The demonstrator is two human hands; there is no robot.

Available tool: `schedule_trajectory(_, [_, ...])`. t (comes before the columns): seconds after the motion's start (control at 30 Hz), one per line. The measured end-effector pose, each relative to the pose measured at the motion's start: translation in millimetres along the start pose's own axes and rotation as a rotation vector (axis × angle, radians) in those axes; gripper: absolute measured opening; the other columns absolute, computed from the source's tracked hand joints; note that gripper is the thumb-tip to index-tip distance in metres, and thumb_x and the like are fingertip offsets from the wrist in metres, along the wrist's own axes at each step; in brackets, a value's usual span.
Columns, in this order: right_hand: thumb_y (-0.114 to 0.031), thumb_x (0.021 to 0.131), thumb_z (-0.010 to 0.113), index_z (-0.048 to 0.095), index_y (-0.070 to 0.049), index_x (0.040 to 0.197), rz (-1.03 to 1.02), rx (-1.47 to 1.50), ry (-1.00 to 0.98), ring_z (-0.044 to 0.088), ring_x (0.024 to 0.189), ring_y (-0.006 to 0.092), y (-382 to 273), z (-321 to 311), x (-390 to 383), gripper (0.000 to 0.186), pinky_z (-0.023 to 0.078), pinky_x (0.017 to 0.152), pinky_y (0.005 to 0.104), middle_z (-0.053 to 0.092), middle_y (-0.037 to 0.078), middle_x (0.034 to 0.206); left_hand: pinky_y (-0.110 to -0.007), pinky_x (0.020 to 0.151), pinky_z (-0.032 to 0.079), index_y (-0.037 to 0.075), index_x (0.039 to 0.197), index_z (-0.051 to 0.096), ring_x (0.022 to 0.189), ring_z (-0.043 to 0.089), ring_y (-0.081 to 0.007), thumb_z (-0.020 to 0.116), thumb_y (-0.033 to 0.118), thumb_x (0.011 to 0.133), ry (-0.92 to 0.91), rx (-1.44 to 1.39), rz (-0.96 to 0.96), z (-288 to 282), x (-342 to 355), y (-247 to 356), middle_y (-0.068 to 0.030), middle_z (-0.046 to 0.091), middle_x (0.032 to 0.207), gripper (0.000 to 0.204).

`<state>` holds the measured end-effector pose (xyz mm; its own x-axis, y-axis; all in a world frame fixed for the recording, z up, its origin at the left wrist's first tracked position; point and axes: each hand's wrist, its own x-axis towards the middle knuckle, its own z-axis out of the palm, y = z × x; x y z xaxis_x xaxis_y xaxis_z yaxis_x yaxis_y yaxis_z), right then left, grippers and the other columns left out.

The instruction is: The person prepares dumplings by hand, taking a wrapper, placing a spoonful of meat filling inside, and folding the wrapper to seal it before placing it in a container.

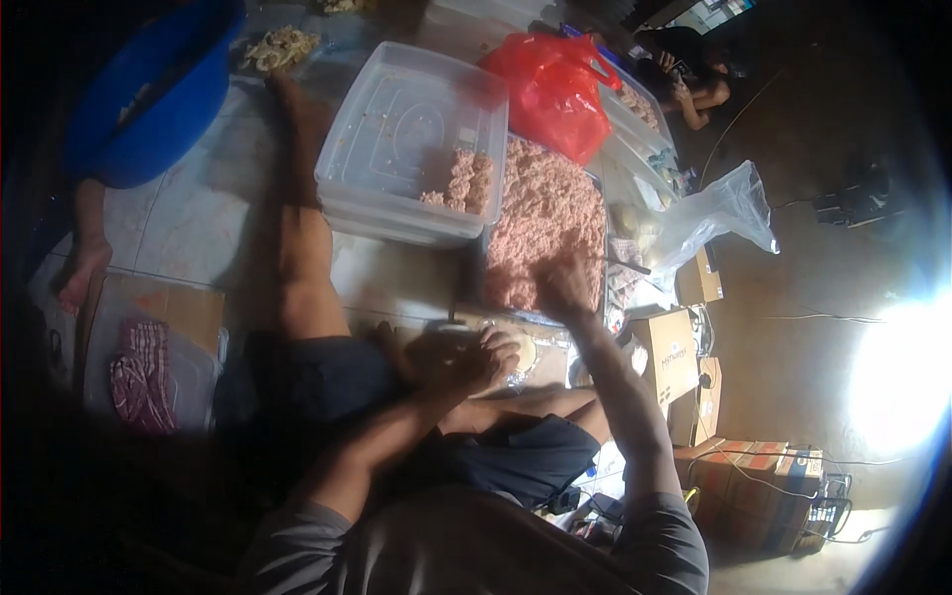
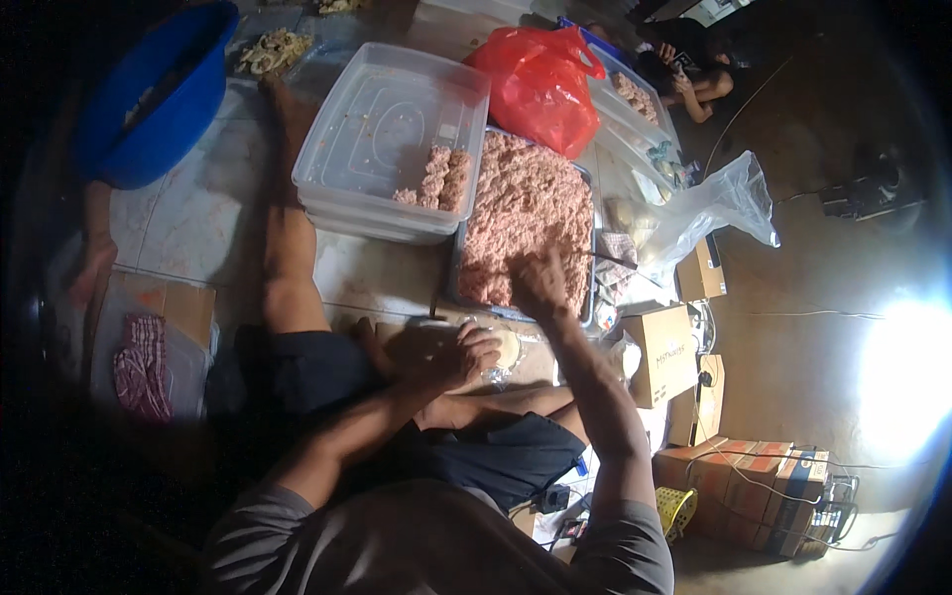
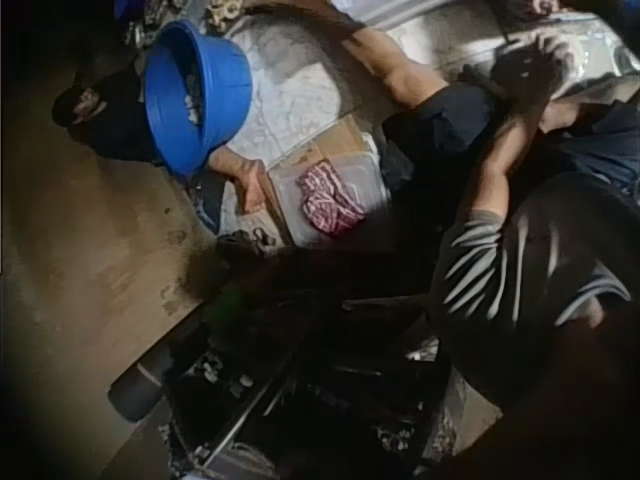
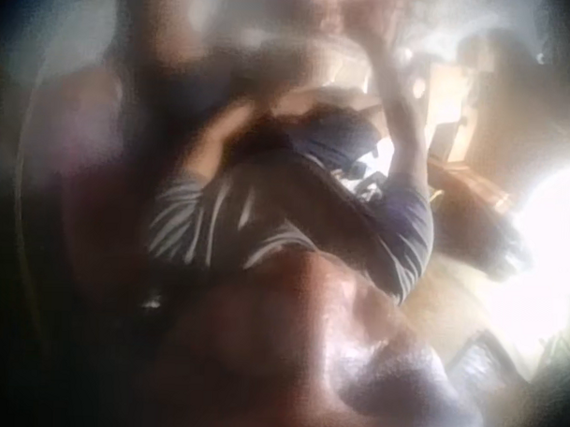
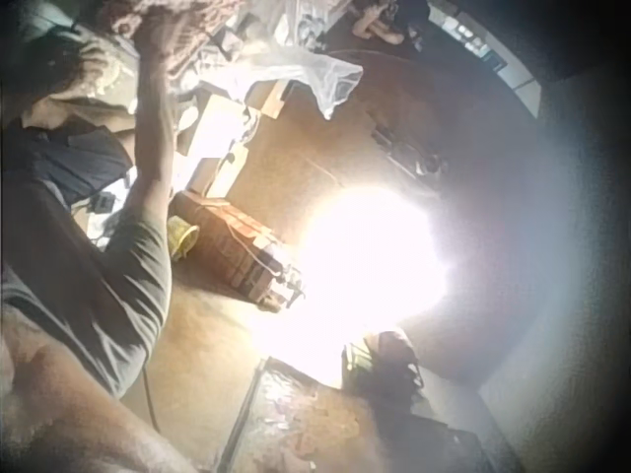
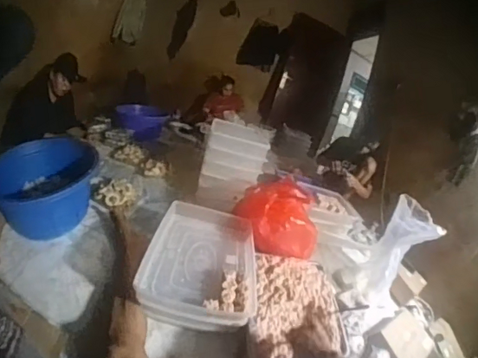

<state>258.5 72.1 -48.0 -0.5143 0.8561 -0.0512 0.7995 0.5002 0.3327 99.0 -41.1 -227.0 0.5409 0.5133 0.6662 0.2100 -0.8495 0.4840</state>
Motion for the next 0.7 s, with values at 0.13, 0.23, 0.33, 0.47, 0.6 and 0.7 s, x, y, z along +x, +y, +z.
schedule_trajectory(0.13, [-0.006,0.086,0.059,0.066,-0.013,0.081,0.052,0.217,-0.178,0.068,0.082,0.0245,3.4,-58.0,-7.9,0.011,0.04,0.094,0.0494,0.07,0.007,0.082,-0.052,0.105,0.041,0.008,0.104,0.069,0.114,0.063,-0.0318,0.064,0.018,0.087,-0.165,-0.121,-0.293,-6.1,12.6,5.2,-0.0118,0.068,0.117,0.02])
schedule_trajectory(0.23, [-0.012,0.087,0.059,0.065,-0.012,0.08,0.241,0.338,0.089,0.065,0.075,0.0284,50.3,2.3,-31.2,0.009,0.039,0.091,0.0504,0.065,0.009,0.074,-0.049,0.089,0.047,0.005,0.1,0.066,0.098,0.064,-0.0358,0.068,0.022,0.088,-0.153,-0.288,-0.395,-26.0,48.5,23.0,-0.0156,0.066,0.098,0.021])
schedule_trajectory(0.33, [-0.012,0.089,0.055,0.064,-0.012,0.08,0.181,0.28,0.117,0.062,0.068,0.0301,-10.1,3.3,-10.4,0.013,0.038,0.089,0.0495,0.062,0.009,0.07,-0.048,0.083,0.05,0.003,0.101,0.066,0.098,0.063,-0.0386,0.069,0.025,0.091,-0.085,-0.361,-0.562,-44.2,45.6,24.7,-0.0189,0.066,0.096,0.024])
schedule_trajectory(0.47, [-0.013,0.093,0.05,0.064,-0.014,0.081,0.132,0.313,0.14,0.06,0.061,0.0293,17.2,-5.9,-15.9,0.019,0.037,0.087,0.0487,0.059,0.007,0.065,-0.047,0.084,0.051,0.003,0.098,0.071,0.095,0.066,-0.0389,0.067,0.024,0.092,-0.091,-0.507,-0.602,-50.9,41.9,24.3,-0.0219,0.07,0.1,0.022])
schedule_trajectory(0.6, [-0.012,0.087,0.054,0.064,-0.012,0.077,0.339,0.179,-0.065,0.064,0.082,0.0307,4.6,-7.9,-5.8,0.014,0.037,0.09,0.0591,0.065,0.01,0.075,-0.048,0.079,0.052,0.004,0.095,0.07,0.09,0.067,-0.0398,0.064,0.02,0.093,-0.201,-0.518,-0.608,-57.1,46.5,15.1,-0.021,0.07,0.095,0.016])
schedule_trajectory(0.7, [-0.011,0.083,0.058,0.064,-0.01,0.073,0.277,0.337,-0.12,0.066,0.087,0.0324,37.0,27.9,-25.7,0.012,0.035,0.102,0.0615,0.067,0.014,0.078,-0.048,0.077,0.051,0.004,0.1,0.068,0.087,0.066,-0.0404,0.064,0.021,0.093,-0.118,-0.624,-0.69,-47.1,45.3,23.5,-0.0207,0.069,0.091,0.019])
